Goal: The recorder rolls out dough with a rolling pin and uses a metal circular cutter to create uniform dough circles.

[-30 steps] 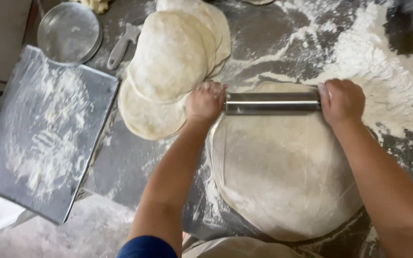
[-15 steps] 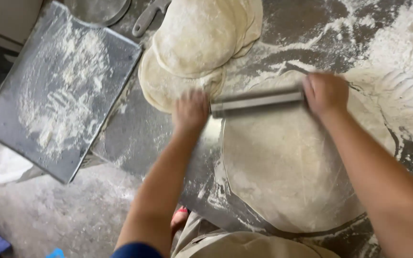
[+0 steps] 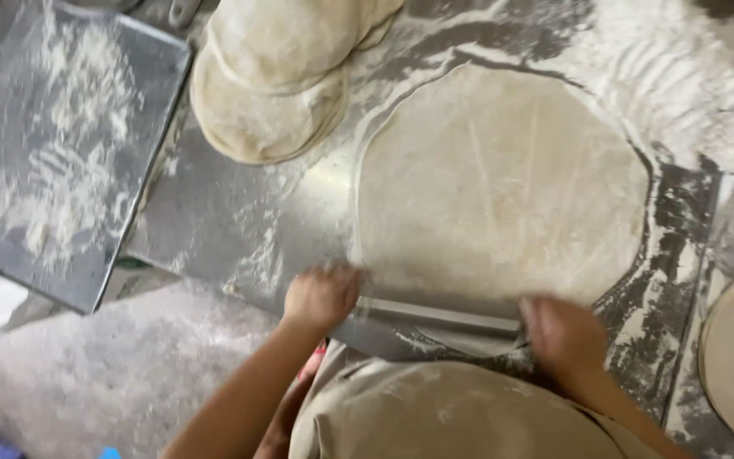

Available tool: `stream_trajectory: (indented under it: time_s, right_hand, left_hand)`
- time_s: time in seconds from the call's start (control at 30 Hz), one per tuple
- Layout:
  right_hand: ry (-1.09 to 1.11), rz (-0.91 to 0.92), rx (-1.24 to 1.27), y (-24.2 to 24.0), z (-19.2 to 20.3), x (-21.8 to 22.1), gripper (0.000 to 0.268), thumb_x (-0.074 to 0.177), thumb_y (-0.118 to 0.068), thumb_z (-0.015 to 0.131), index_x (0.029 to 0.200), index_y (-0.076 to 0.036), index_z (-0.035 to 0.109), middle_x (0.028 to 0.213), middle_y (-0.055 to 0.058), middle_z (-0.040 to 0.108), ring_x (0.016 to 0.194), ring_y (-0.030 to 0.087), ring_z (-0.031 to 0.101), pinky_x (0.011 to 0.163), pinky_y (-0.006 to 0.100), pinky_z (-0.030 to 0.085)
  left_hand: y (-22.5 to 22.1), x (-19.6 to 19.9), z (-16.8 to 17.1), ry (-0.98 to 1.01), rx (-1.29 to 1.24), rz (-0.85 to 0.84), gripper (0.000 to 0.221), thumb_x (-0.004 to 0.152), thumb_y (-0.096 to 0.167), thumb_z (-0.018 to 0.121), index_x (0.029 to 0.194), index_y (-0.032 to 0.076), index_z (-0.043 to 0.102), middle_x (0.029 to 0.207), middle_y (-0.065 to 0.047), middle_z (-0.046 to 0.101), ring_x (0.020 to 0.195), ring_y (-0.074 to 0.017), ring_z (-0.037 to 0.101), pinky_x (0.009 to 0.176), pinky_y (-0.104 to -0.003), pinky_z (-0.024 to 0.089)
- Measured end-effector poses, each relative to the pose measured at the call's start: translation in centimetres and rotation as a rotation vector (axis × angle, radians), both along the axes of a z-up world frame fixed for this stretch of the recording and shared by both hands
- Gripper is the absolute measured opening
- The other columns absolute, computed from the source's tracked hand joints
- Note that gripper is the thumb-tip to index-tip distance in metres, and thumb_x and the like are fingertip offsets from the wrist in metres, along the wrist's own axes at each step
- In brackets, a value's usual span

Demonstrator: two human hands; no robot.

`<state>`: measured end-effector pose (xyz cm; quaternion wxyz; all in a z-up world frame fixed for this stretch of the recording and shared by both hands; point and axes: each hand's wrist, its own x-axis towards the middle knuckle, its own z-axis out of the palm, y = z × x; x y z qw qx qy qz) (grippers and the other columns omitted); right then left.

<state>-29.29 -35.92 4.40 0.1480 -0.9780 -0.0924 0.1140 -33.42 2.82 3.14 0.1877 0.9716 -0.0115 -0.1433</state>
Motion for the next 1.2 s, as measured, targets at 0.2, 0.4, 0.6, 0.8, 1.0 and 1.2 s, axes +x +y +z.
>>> stream_trajectory:
  time_s: [0.2, 0.4, 0.6, 0.8, 1.0, 1.2]
  right_hand:
    - [-0.440, -0.083, -0.051, -8.6, -3.6, 17.9, 0.045, 0.123, -0.036, 0.059, 0.090, -0.008, 0.071, 0.073, 0.010, 0.063, 0.061, 0.024, 0.059, 0.066, 0.044, 0.047]
    - [-0.087, -0.384, -0.155, -7.6, -5.7, 1.3, 0.047, 0.111, -0.038, 0.042, 0.079, -0.010, 0.062, 0.065, 0.009, 0.054, 0.057, 0.027, 0.051, 0.060, 0.046, 0.047]
    - [0.366, -0.399, -0.149, -2.5, 3.3, -8.9, 0.053, 0.104, -0.053, 0.032, 0.098, -0.015, 0.069, 0.090, 0.014, 0.070, 0.085, 0.034, 0.064, 0.084, 0.050, 0.052]
    - [0.465, -0.641, 0.618, -14.0, -3.4, -15.3, 0.060, 0.097, -0.052, 0.045, 0.131, -0.009, 0.068, 0.133, 0.011, 0.069, 0.116, 0.029, 0.066, 0.098, 0.043, 0.049]
    - [0.249, -1.241, 0.138, -6.1, 5.1, -12.0, 0.084, 0.091, -0.054, 0.067, 0.160, -0.013, 0.043, 0.106, 0.027, 0.080, 0.098, 0.042, 0.076, 0.089, 0.049, 0.054]
    - [0.030, -0.985, -0.135, -9.9, -0.8, -14.4, 0.092, 0.095, -0.057, 0.072, 0.155, 0.005, 0.044, 0.098, 0.029, 0.071, 0.089, 0.046, 0.070, 0.077, 0.051, 0.054]
  left_hand:
    - [-7.9, 23.0, 0.2, -0.448, 0.014, -0.056, 0.048, 0.108, 0.042, 0.041, 0.085, 0.010, 0.068, 0.092, -0.013, 0.074, 0.090, -0.0333, 0.070, 0.075, -0.049, 0.057]
    - [-7.1, 12.0, -5.0, -0.206, 0.131, -0.248, 0.043, 0.105, 0.044, 0.043, 0.104, 0.008, 0.065, 0.096, -0.020, 0.072, 0.088, -0.0350, 0.070, 0.081, -0.054, 0.057]
    - [-4.9, 4.0, 2.1, 0.122, -0.120, -0.287, 0.037, 0.104, 0.040, 0.045, 0.108, 0.015, 0.072, 0.112, -0.013, 0.071, 0.096, -0.0310, 0.068, 0.086, -0.047, 0.055]
    - [-7.5, 22.2, -2.2, -0.266, -0.002, -0.401, 0.055, 0.102, 0.044, 0.042, 0.149, 0.016, 0.040, 0.165, -0.011, 0.024, 0.153, -0.0350, 0.019, 0.123, -0.048, 0.020]
    - [-25.5, 25.8, -1.7, -0.125, 0.150, -0.475, 0.088, 0.102, 0.063, 0.029, 0.164, 0.007, 0.002, 0.171, -0.016, -0.006, 0.158, -0.0339, -0.004, 0.127, -0.046, 0.000]
    - [-20.9, 9.8, -4.6, -0.219, -0.291, -1.241, 0.078, 0.103, 0.054, 0.051, 0.167, 0.025, 0.015, 0.175, -0.008, 0.004, 0.159, -0.0381, 0.014, 0.129, -0.057, 0.014]
